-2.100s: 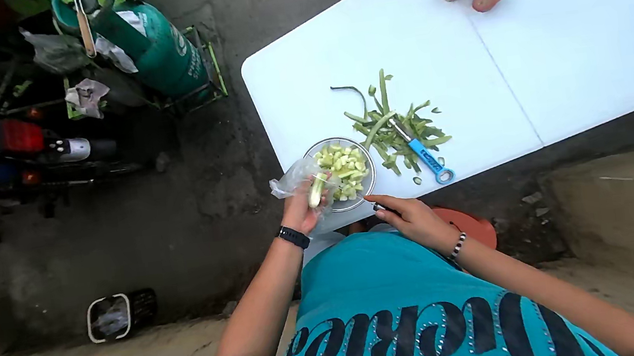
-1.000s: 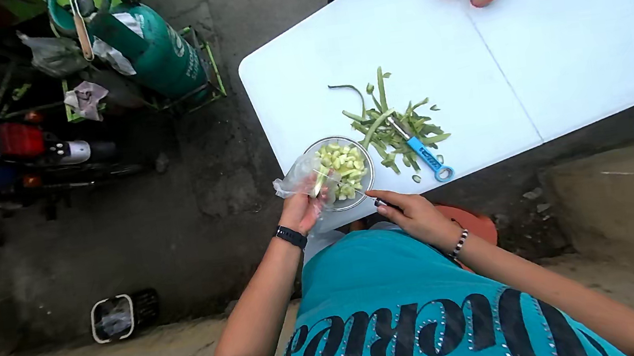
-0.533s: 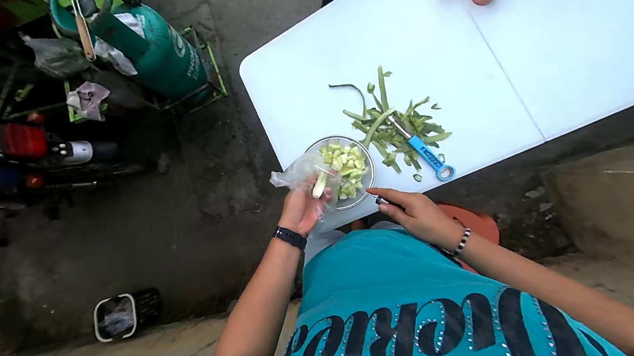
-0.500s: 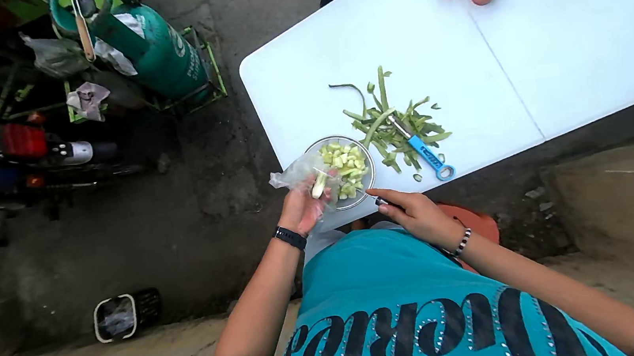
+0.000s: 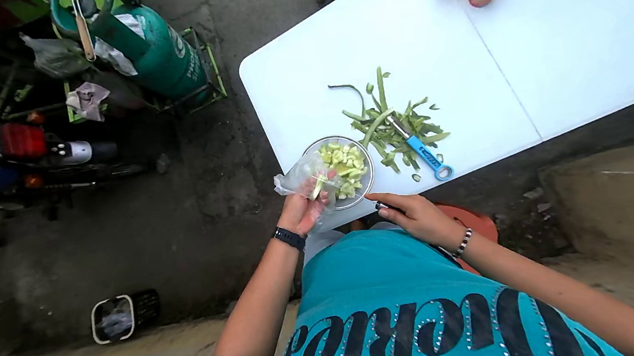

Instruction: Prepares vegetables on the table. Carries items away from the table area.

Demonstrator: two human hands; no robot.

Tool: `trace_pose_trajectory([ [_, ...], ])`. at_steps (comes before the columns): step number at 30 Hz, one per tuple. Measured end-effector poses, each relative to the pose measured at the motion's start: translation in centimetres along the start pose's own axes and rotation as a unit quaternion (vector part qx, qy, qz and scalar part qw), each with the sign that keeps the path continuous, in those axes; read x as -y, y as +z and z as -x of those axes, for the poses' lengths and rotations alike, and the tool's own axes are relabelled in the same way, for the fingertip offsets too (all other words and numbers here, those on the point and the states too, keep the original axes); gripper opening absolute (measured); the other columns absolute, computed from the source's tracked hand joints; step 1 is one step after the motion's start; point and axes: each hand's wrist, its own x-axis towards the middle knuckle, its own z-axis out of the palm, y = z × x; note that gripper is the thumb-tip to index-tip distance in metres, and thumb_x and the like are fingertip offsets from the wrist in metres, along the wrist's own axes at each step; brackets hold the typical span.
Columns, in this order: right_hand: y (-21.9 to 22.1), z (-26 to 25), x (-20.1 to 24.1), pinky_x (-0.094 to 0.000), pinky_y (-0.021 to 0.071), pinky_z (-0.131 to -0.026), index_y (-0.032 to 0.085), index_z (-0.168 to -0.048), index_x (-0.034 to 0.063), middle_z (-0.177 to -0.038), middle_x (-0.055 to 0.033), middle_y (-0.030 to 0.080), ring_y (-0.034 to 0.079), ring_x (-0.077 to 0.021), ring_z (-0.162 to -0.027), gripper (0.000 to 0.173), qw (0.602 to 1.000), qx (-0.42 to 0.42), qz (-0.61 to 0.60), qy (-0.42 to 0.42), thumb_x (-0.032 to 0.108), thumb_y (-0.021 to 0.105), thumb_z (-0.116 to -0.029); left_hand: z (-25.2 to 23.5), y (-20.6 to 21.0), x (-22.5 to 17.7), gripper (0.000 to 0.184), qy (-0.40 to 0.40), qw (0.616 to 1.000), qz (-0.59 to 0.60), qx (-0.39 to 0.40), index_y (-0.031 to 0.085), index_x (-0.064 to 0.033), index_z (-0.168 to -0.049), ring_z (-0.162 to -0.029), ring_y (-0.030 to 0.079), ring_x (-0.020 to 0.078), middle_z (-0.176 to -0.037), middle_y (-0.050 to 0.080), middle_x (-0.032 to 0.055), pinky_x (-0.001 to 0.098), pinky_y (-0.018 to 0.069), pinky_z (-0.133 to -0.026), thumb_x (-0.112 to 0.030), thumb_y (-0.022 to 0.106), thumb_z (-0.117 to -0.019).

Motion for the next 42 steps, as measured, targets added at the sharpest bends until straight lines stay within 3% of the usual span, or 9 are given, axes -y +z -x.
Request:
trace_pose_trajectory([
  [13,0.6,-0.2,0.4,-0.0576,0.0534,-0.088,0.056,-0.148,0.0258,-0.111,-0.0129,0.073,0.070,-0.0312,-0.098,0.043,0.998,0.007,0.057,0.037,0.039,0.041,-0.1099,0.4,-0.4,0.1,0.028,-0.019,0.999,-0.018,0.033,0.059,-0.0076,-0.129,-0.069,0.064,0.0111,-0.118,0.069,0.0139,0.0230,0.0543,-0.061,-0.021,0.044,-0.1091],
  [18,1.0,0.1,0.9,-0.0594,0.0557,-0.080,0.057,-0.147,0.0243,-0.110,-0.0154,0.073,0.072,-0.0362,-0.094,0.042,0.990,-0.037,0.135,0.022,0.037,0.044,-0.1093,0.8,-0.3,-0.3,0.029,-0.037,0.999,-0.017,0.006,0.057,-0.0065,-0.126,-0.070,0.065,0.0139,-0.108,0.070,0.0134,0.0263,0.0559,-0.064,-0.021,0.038,-0.1095],
  [23,0.6,0.0,0.8,-0.0586,0.0557,-0.080,0.059,-0.146,0.0220,-0.110,-0.0145,0.074,0.072,-0.0341,-0.093,0.042,0.991,-0.070,0.110,0.009,0.037,0.045,-0.1093,1.1,0.0,0.2,0.032,0.005,0.999,-0.026,0.029,0.052,-0.0074,-0.136,-0.080,0.068,0.0156,-0.121,0.067,0.0128,0.0290,0.0580,-0.072,-0.019,0.036,-0.1105],
  [26,0.2,-0.1,0.3,-0.0539,0.0550,-0.083,0.058,-0.147,0.0230,-0.105,-0.0121,0.073,0.070,-0.0271,-0.089,0.043,0.998,-0.053,0.029,0.018,0.039,0.044,-0.1092,0.9,0.3,0.5,0.018,0.027,0.999,-0.017,-0.040,0.056,-0.0072,-0.121,-0.072,0.066,0.0152,-0.092,0.067,0.0082,0.0302,0.0591,-0.069,-0.014,0.047,-0.1075],
  [29,0.1,0.0,0.1,-0.0470,0.0550,-0.079,0.058,-0.146,0.0240,-0.098,-0.0101,0.072,0.067,-0.0210,-0.081,0.043,1.000,-0.027,-0.014,0.007,0.040,0.045,-0.1086,0.5,0.1,0.5,0.016,0.037,0.997,-0.018,-0.065,0.059,-0.0054,-0.117,-0.068,0.064,0.0130,-0.087,0.066,0.0070,0.0270,0.0582,-0.065,-0.011,0.050,-0.1057],
  [32,0.2,0.2,0.3,-0.0446,0.0552,-0.080,0.058,-0.146,0.0227,-0.100,-0.0095,0.072,0.067,-0.0188,-0.082,0.044,1.000,-0.012,-0.027,0.000,0.040,0.044,-0.1084,0.5,0.3,0.5,0.016,0.039,0.995,-0.015,-0.089,0.059,-0.0073,-0.115,-0.067,0.064,0.0104,-0.085,0.066,0.0048,0.0238,0.0574,-0.063,-0.018,0.051,-0.1067],
  [35,0.2,0.2,0.4,-0.0438,0.0549,-0.079,0.058,-0.146,0.0232,-0.097,-0.0092,0.071,0.066,-0.0183,-0.080,0.044,0.999,-0.015,-0.029,0.014,0.040,0.044,-0.1087,0.5,0.3,0.5,0.021,0.029,0.996,0.002,-0.080,0.059,-0.0055,-0.120,-0.072,0.067,0.0116,-0.091,0.068,0.0060,0.0251,0.0594,-0.068,-0.020,0.052,-0.1065],
  [38,0.2,0.0,0.0,-0.0420,0.0542,-0.076,0.058,-0.146,0.0239,-0.092,-0.0077,0.070,0.064,-0.0170,-0.077,0.043,0.999,-0.019,-0.031,0.028,0.041,0.044,-0.1088,0.8,0.3,0.3,0.024,0.020,0.998,0.022,-0.053,0.057,-0.0047,-0.127,-0.078,0.069,0.0147,-0.098,0.069,0.0091,0.0283,0.0603,-0.074,-0.013,0.056,-0.1041],
  [42,0.1,-0.2,0.0,-0.0497,0.0542,-0.080,0.057,-0.147,0.0280,-0.095,-0.0097,0.071,0.066,-0.0232,-0.081,0.043,0.998,-0.010,0.005,0.059,0.043,0.043,-0.1089,1.2,-0.1,0.5,0.027,0.025,0.999,0.018,-0.009,0.056,-0.0052,-0.131,-0.078,0.068,0.0157,-0.100,0.069,0.0101,0.0292,0.0599,-0.074,-0.005,0.051,-0.1038],
])
